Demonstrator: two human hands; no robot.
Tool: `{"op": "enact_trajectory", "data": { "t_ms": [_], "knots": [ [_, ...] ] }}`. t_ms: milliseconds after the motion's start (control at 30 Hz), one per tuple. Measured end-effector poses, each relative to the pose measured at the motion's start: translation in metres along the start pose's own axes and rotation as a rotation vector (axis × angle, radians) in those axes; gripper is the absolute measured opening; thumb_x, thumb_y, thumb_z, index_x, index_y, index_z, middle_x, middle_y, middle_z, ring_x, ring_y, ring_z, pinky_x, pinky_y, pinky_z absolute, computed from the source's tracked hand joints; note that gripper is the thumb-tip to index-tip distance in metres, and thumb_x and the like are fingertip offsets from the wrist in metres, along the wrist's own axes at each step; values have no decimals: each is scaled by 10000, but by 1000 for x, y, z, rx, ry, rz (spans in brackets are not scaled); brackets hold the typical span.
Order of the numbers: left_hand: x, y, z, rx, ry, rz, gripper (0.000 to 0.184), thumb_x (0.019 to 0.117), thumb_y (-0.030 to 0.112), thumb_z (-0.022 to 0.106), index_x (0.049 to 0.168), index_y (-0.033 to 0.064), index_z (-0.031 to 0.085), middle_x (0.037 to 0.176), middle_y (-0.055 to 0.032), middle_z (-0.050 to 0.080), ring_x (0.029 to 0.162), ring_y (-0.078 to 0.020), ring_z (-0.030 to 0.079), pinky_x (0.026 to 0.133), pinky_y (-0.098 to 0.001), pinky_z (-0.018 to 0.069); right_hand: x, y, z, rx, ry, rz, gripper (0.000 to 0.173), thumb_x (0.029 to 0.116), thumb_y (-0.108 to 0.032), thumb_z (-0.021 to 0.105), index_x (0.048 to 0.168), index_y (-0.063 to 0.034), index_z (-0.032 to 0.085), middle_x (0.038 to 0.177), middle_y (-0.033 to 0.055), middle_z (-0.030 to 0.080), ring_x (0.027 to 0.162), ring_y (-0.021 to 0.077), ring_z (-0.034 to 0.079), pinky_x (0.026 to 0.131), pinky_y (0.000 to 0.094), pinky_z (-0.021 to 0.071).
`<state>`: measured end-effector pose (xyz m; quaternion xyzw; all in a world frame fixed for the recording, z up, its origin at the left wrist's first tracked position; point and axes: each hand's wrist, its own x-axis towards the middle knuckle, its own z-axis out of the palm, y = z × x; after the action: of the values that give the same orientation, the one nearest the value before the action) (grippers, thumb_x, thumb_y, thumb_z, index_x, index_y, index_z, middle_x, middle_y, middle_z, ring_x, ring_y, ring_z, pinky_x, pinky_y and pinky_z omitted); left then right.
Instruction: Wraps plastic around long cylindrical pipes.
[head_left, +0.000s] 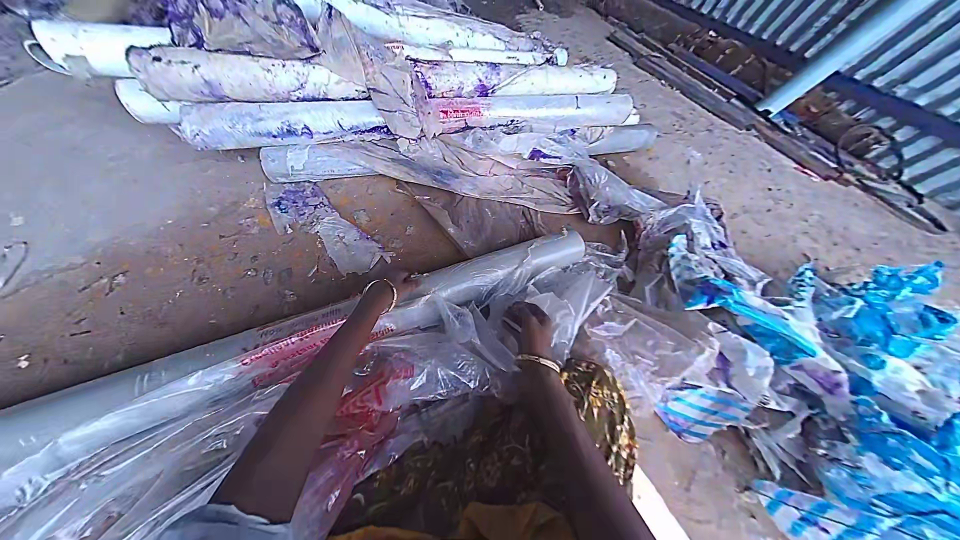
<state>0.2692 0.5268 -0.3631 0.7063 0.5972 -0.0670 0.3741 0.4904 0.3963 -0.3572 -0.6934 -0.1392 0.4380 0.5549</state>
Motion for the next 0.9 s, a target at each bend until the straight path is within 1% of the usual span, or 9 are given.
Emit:
{"op": "enact_trajectory", "data": {
  "t_ms": [167, 267, 367, 500, 567, 633, 700, 800, 900],
  "knots": [
    [18, 51, 19, 95, -41, 55, 868, 951, 416, 733, 1626, 104, 286, 1605, -257, 365, 1497, -439, 329, 1197, -625, 265, 46, -41, 27, -136, -18, -145, 591, 1001, -65, 642, 1493, 106, 363, 1439, 340, 485, 1270, 365, 528, 1054, 451, 429],
    [36, 47, 27, 221, -62, 25, 977, 847, 453, 835, 1610, 126, 320, 1573, -280, 393, 1473, -466, 347, 1155, -679, 286, 88, -33, 36, -574, 70, -79, 714, 970, -325, 727, 1434, 121, 418, 1394, 351, 528, 1326, 425, 521, 1102, 515, 406],
    [46, 30, 24, 270, -90, 44, 1032, 801, 519, 851, 1613, 185, 309, 1455, -263, 540, 1375, -444, 496, 1119, -645, 371, 95, -36, 32, -946, 31, -40, 732, 968, -485, 684, 1364, 106, 514, 1374, 317, 570, 1322, 406, 550, 1100, 518, 422],
    [48, 24, 22, 204, -138, 83, 1043, 807, 465, 865, 1617, 159, 283, 1413, -278, 567, 1324, -448, 545, 1102, -622, 405, 108, -14, 19, -698, -58, 51, 571, 1022, -413, 631, 1250, 109, 600, 1253, 279, 623, 1169, 325, 602, 1033, 474, 441],
    [41, 27, 24, 219, -74, 53, 1040, 787, 533, 855, 1595, 146, 327, 1404, -263, 580, 1316, -442, 553, 1082, -636, 414, 109, -16, 29, -706, -75, -73, 411, 1066, -296, 573, 1092, 107, 643, 1057, 237, 640, 968, 275, 599, 905, 429, 460],
    [26, 33, 31, 269, -11, 17, 1023, 804, 584, 812, 1585, 122, 339, 1430, -258, 556, 1318, -437, 548, 1064, -634, 425, 105, -29, 46, -843, -78, -79, 367, 1085, -232, 524, 1174, 102, 649, 1200, 282, 661, 1135, 344, 638, 1015, 480, 461],
    [11, 41, 37, 320, 52, -16, 939, 862, 493, 783, 1583, 86, 339, 1466, -290, 504, 1362, -455, 497, 1097, -618, 394, 94, -35, 59, -926, -75, -51, 376, 1094, -224, 486, 1235, 90, 638, 1290, 284, 643, 1244, 367, 610, 1072, 496, 435],
    [9, 47, 56, 383, 202, -55, 806, 932, 110, 691, 1619, 75, 272, 1491, -357, 436, 1401, -513, 426, 1147, -623, 315, 63, -52, 79, -1031, -102, -81, 374, 1106, -204, 438, 1222, 84, 647, 1300, 275, 644, 1268, 366, 600, 1078, 495, 428],
    [26, 36, 70, 442, 348, -86, 717, 969, -51, 562, 1620, 76, 289, 1516, -395, 400, 1429, -553, 388, 1150, -676, 278, 16, -59, 102, -1055, -240, -257, 350, 1104, -162, 435, 1116, 94, 674, 1180, 285, 679, 1178, 384, 640, 1027, 495, 460]
  ]
}}
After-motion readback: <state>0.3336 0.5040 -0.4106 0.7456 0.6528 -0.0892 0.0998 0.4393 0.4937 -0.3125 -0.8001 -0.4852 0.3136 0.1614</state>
